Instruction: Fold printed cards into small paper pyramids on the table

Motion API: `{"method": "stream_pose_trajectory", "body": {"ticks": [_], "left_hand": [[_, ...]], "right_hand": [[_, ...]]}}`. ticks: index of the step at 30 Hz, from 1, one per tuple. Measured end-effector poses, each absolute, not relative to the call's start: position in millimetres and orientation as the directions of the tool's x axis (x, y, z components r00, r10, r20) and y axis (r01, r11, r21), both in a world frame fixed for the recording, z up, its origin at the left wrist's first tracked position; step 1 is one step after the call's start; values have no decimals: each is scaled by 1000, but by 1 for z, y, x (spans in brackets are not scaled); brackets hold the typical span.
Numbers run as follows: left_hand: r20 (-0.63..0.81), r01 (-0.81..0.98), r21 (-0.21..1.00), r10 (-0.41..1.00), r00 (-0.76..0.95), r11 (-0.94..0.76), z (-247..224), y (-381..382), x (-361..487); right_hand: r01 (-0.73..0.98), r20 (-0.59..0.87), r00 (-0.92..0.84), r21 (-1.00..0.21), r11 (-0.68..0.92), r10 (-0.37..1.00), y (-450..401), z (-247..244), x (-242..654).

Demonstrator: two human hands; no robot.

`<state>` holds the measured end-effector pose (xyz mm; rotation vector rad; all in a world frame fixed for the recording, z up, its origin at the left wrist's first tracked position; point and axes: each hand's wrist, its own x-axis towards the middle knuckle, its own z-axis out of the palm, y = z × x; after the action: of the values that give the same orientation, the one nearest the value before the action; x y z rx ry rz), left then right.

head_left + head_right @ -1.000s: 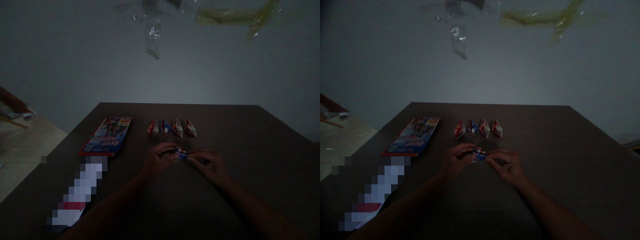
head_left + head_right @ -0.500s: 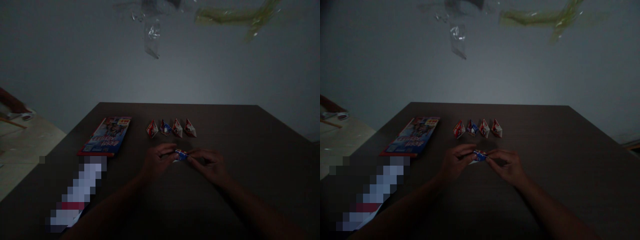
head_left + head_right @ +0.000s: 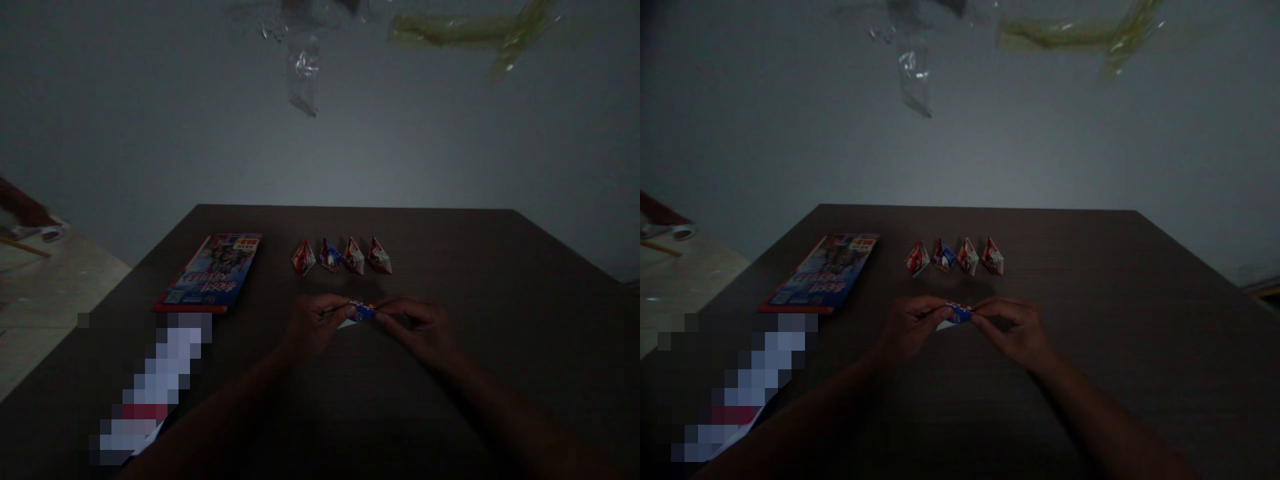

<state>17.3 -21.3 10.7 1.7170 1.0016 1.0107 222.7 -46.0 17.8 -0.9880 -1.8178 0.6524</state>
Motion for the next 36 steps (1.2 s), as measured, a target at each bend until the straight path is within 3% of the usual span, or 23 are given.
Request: {"method": "stream_pose_trajectory", "body": {"ticks": [11,20,30,36], "left_hand": [[240,188,934,923,302,-305,8,-20,18],[250,168,938,927,279,-304,12,-22,18],[243,146,946,929,278,-291,11,-21,18],[263,125,947,936,236,-297,11,-26,20]], "right_hand": [[275,419,-227,-838,471,879,-45,19,219],[251,386,-85,-884,395,918,-48,15,215],[194,334,-66,-920,341,940,-47,14,215],[162,260,56,-955,248,964,-48,13,212]]}}
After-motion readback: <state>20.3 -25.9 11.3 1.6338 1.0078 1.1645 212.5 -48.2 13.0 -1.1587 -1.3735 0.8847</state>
